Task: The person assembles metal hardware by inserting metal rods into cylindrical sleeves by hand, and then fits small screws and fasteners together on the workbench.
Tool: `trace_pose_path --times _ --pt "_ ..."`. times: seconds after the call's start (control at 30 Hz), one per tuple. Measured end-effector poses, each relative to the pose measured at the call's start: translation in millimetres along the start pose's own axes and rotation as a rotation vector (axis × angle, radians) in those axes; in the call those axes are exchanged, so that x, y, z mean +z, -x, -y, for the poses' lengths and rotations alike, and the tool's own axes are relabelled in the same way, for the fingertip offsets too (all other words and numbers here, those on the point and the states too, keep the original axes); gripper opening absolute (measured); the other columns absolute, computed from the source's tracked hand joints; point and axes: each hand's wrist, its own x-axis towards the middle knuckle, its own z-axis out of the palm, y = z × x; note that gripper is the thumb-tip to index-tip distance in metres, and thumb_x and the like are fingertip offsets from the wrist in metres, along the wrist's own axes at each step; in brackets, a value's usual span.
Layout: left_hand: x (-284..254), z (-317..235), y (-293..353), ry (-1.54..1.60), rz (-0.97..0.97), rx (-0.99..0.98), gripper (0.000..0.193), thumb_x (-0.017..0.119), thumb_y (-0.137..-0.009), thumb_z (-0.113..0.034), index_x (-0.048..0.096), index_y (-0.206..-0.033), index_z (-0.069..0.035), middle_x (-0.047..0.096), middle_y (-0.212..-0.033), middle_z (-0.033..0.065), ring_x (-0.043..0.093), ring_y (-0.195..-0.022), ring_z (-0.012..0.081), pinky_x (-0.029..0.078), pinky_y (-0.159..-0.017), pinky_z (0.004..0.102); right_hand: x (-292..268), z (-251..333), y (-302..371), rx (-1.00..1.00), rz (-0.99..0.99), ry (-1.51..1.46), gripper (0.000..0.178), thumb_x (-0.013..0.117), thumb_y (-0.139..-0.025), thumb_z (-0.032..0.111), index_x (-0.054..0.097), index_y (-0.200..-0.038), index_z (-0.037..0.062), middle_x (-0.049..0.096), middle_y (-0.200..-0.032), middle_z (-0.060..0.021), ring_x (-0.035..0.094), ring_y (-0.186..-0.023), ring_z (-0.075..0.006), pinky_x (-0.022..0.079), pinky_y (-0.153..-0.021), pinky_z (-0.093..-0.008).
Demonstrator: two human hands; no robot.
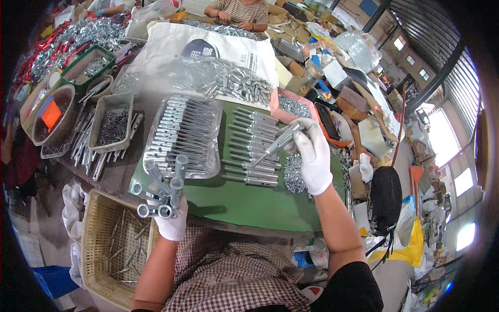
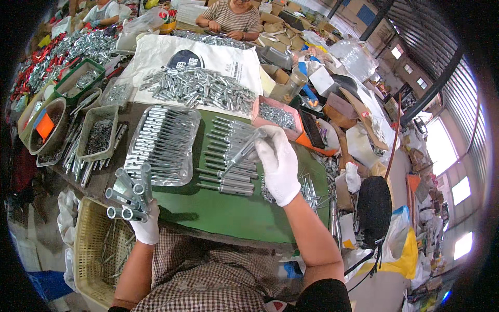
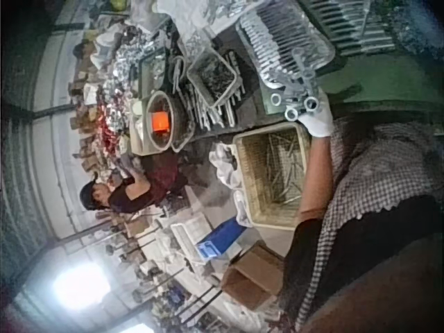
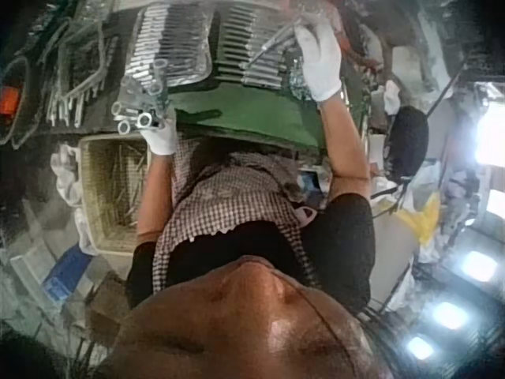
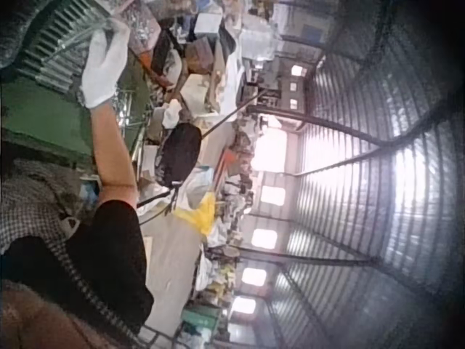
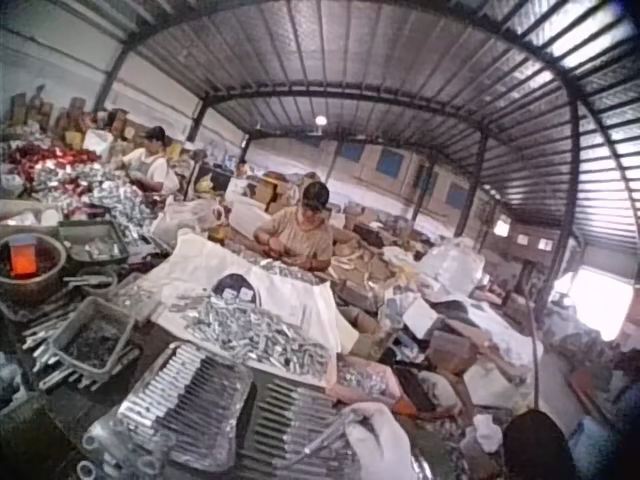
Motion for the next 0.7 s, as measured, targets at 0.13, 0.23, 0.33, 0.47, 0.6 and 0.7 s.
trace_pose_path --times 0.13,0.23,0.33,0.47,0.6,0.7 --pt "0.8 4.6 2.7 -0.009 0.023 -0.03 0.029 0.067 -0.081 0.001 0.053 -0.106 -0.001 0.06 -0.093 0.0076 0.056 -0.084 0.0207 0.046 -0.077 0.0362 -3.0 -2.4 -3.1 0.05 -0.009 -0.004 0.024 0.051 -0.098 0.014 0.053 -0.116 -0.0013 0.06 -0.098 -0.0085 0.063 -0.074 -0.0135 0.053 -0.071 -0.0281" --pt "-1.1 5.5 3.8 -0.03 0.025 -0.026 0.033 0.068 -0.08 0.0 0.052 -0.109 -0.001 0.059 -0.095 0.008 0.056 -0.085 0.021 0.046 -0.078 0.0365 -8.0 -15.3 -12.0 0.005 -0.091 0.024 0.026 0.051 -0.097 0.015 0.052 -0.117 -0.0011 0.06 -0.097 -0.0086 0.062 -0.073 -0.0127 0.052 -0.069 -0.0276" --pt "-3.9 4.5 1.8 -0.124 0.084 0.007 0.047 0.071 -0.079 -0.002 0.048 -0.119 0.0 0.058 -0.105 0.0119 0.057 -0.097 0.0249 0.045 -0.086 0.0392 -15.5 -31.6 -20.2 0.061 -0.117 0.011 0.028 0.051 -0.097 0.016 0.053 -0.119 -0.0006 0.061 -0.092 -0.0082 0.061 -0.072 -0.012 0.049 -0.068 -0.0258" --pt "-7.2 1.1 1.1 -0.183 0.128 0.024 0.056 0.075 -0.078 -0.004 0.045 -0.125 0.001 0.058 -0.114 0.0145 0.058 -0.106 0.0284 0.044 -0.093 0.0411 -16.3 -28.3 -21.1 0.048 -0.083 0.022 0.028 0.052 -0.096 0.018 0.052 -0.117 -0.001 0.062 -0.09 -0.008 0.061 -0.071 -0.0128 0.05 -0.069 -0.0262" --pt "-5.7 -3.0 3.0 -0.022 0.099 -0.1 0.057 0.075 -0.078 -0.005 0.045 -0.126 0.001 0.058 -0.116 0.0144 0.058 -0.107 0.028 0.044 -0.094 0.0404 -24.0 -23.7 -19.1 0.116 -0.049 0.016 0.028 0.055 -0.095 0.02 0.051 -0.113 -0.0016 0.063 -0.09 -0.0097 0.063 -0.073 -0.0143 0.051 -0.068 -0.0277" --pt "-4.8 -2.0 3.6 -0.065 0.116 -0.107 0.057 0.075 -0.079 -0.005 0.045 -0.127 0.001 0.057 -0.118 0.0145 0.058 -0.108 0.0276 0.044 -0.095 0.04 -31.8 -26.3 -15.1 0.174 -0.005 0.037 0.033 0.057 -0.095 0.022 0.05 -0.117 -0.0022 0.065 -0.092 -0.0116 0.066 -0.077 -0.0155 0.053 -0.069 -0.0288"
